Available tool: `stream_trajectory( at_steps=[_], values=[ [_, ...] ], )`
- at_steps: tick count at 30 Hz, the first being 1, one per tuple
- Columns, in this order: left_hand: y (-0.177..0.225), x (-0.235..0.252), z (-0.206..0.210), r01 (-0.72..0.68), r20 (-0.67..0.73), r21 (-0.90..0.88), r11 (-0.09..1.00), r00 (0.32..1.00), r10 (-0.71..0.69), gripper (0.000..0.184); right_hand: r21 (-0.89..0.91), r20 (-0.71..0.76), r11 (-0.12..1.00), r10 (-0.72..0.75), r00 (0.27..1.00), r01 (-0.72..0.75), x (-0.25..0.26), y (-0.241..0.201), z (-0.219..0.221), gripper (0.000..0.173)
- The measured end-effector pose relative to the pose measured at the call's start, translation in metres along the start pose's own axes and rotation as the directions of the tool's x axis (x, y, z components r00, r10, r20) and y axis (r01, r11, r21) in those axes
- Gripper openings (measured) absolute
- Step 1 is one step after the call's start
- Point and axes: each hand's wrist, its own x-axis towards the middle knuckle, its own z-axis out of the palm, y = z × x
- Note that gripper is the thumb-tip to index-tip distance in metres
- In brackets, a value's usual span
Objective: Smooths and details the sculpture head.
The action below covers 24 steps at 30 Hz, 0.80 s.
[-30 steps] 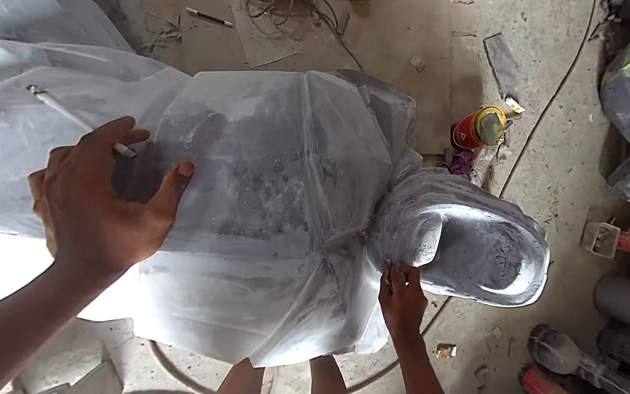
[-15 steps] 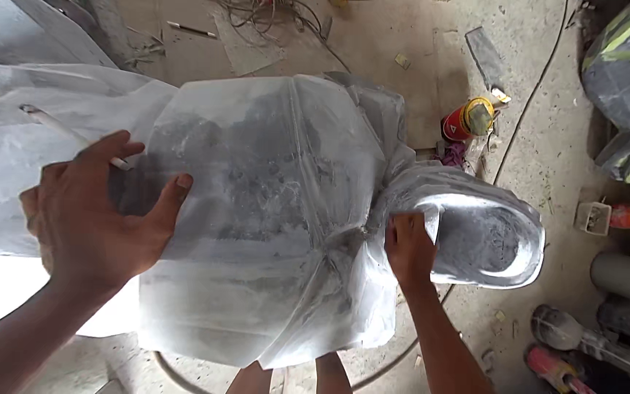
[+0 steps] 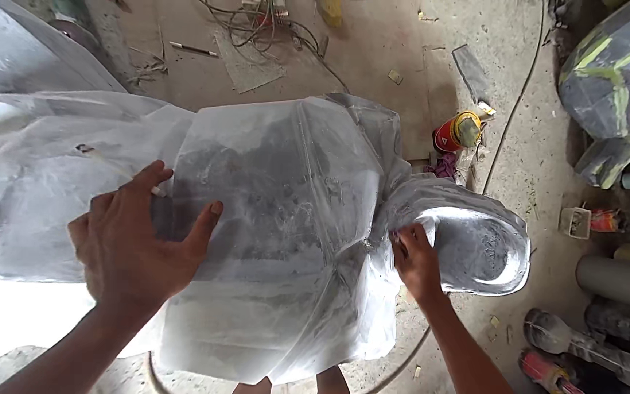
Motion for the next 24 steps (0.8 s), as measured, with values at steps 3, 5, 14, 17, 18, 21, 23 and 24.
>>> stream_trajectory(
  at_steps=[3, 5, 14, 17, 18, 21, 23, 24],
  values=[
    [0.003, 0.001, -0.001, -0.012, -0.007, -0.001, 1.000, 1.000, 0.012, 0.086, -0.033, -0.002, 0.999, 0.028, 1.000, -0.029, -0.007, 0.001, 0.004, 0.012],
    [0.003, 0.001, -0.001, -0.007, -0.002, -0.006, 1.000, 1.000, 0.007, 0.089, -0.083, -0.032, 0.996, 0.033, 0.999, -0.036, 0.024, -0.003, 0.001, 0.016],
    [0.000, -0.003, 0.000, -0.010, -0.009, 0.014, 1.000, 1.000, 0.010, 0.088, -0.133, -0.077, 0.985, 0.102, 0.992, -0.112, -0.010, -0.013, 0.011, 0.016],
    [0.002, -0.001, -0.002, -0.010, 0.003, 0.014, 1.000, 1.000, 0.010, 0.088, -0.187, -0.074, 0.963, 0.184, 0.980, -0.195, 0.046, -0.018, 0.006, 0.020],
    [0.003, -0.002, -0.002, -0.008, 0.007, 0.010, 1.000, 1.000, 0.007, 0.089, -0.202, -0.065, 0.947, 0.243, 0.968, -0.251, 0.051, -0.022, 0.007, 0.020],
    [0.003, -0.001, -0.001, -0.005, 0.005, -0.001, 1.000, 1.000, 0.005, 0.091, -0.186, 0.012, 0.917, 0.361, 0.932, -0.353, 0.016, -0.038, 0.004, 0.025],
    [-0.001, -0.001, 0.001, -0.013, 0.001, 0.003, 1.000, 1.000, 0.013, 0.093, -0.152, 0.085, 0.912, 0.396, 0.914, -0.380, -0.034, -0.043, 0.004, 0.027],
    [-0.003, -0.001, 0.002, -0.013, -0.010, -0.001, 1.000, 1.000, 0.013, 0.094, -0.089, 0.126, 0.905, 0.424, 0.897, -0.415, -0.058, -0.043, 0.003, 0.029]
  ],
)
